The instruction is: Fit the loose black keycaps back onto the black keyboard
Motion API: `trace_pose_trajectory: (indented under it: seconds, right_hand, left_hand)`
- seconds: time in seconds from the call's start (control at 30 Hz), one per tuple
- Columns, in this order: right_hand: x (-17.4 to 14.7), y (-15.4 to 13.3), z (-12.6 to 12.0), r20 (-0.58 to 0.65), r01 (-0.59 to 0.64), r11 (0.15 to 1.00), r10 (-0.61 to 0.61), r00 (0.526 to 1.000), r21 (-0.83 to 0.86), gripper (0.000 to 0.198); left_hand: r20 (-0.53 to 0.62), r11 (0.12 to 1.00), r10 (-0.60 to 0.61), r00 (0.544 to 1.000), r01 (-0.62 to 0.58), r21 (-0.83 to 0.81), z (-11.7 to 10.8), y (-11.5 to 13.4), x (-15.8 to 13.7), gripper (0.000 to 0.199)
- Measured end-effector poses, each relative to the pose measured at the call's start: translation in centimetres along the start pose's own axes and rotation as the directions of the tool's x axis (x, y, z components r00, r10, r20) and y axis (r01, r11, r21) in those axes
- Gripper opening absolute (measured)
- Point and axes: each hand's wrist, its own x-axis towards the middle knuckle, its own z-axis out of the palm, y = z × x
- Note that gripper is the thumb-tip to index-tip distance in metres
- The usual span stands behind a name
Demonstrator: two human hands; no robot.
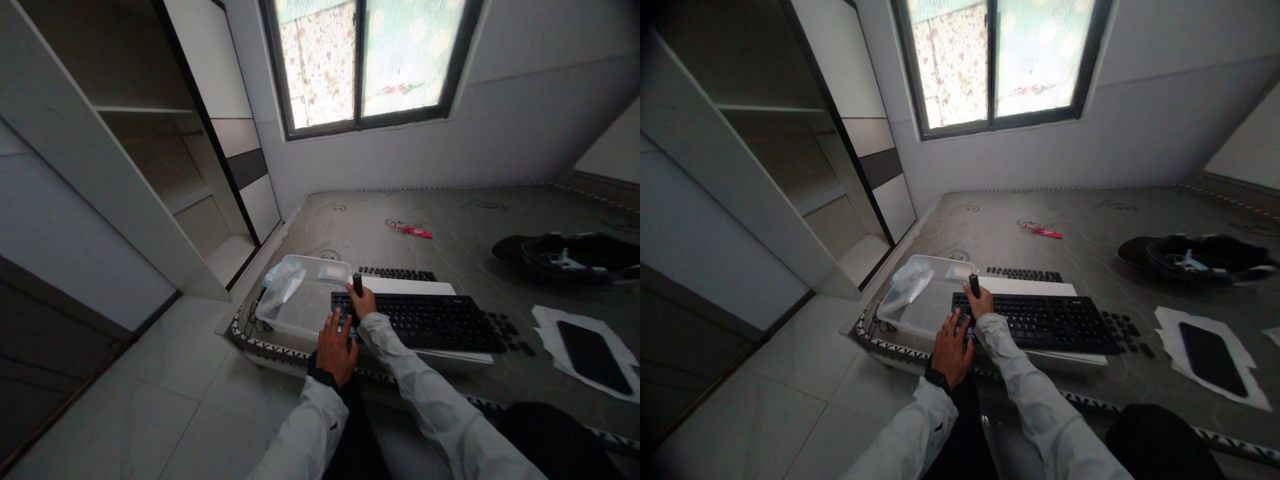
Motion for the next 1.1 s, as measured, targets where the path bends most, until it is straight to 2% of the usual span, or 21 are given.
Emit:
trace_pose_trajectory:
  seconds: [0.17,0.3,0.43,0.6,0.7,0.87,1.0,1.1]
  right_hand:
    - [-0.4,0.0,0.4,-0.083,0.065,0.994,-0.073,0.994,-0.091,0.056]
    - [-0.9,0.4,0.2,-0.099,0.107,0.988,-0.118,0.988,-0.112,0.056]
    - [-1.3,0.9,0.1,-0.073,0.144,0.984,-0.152,0.986,-0.103,0.054]
    - [-1.7,1.0,-0.2,0.024,0.169,0.985,-0.168,0.985,-0.027,0.05]
    - [-1.5,0.7,-0.4,0.016,0.133,0.99,-0.134,0.991,0.043,0.051]
    - [-0.3,-0.1,-1.0,-0.045,0.006,0.978,0.003,0.999,0.208,0.053]
    - [0.9,-0.9,-1.9,0.001,-0.089,0.946,0.093,0.996,0.312,0.055]
    - [1.4,-1.3,-2.9,0.057,-0.122,0.935,0.109,0.992,0.332,0.057]
  left_hand:
    - [0.006,1.0,0.009,1.0,-0.009,0.008,0.1,-0.1,0.1,0.052]
    - [-0.003,1.0,0.013,1.0,-0.013,0.005,0.1,-0.1,0.1,0.052]
    - [0.001,1.0,0.009,1.0,-0.009,0.007,0.1,-0.1,0.0,0.051]
    - [0.007,1.0,0.01,1.0,-0.01,0.01,0.2,-0.2,0.0,0.051]
    - [0.007,1.0,0.013,1.0,-0.013,0.006,0.2,-0.2,0.0,0.053]
    - [-0.001,1.0,0.001,1.0,-0.001,-0.001,0.1,-0.2,0.0,0.053]
    - [-0.006,1.0,-0.002,1.0,0.002,-0.011,0.0,-0.1,0.0,0.053]
    - [-0.011,1.0,-0.004,1.0,0.004,-0.018,0.1,-0.1,0.0,0.053]
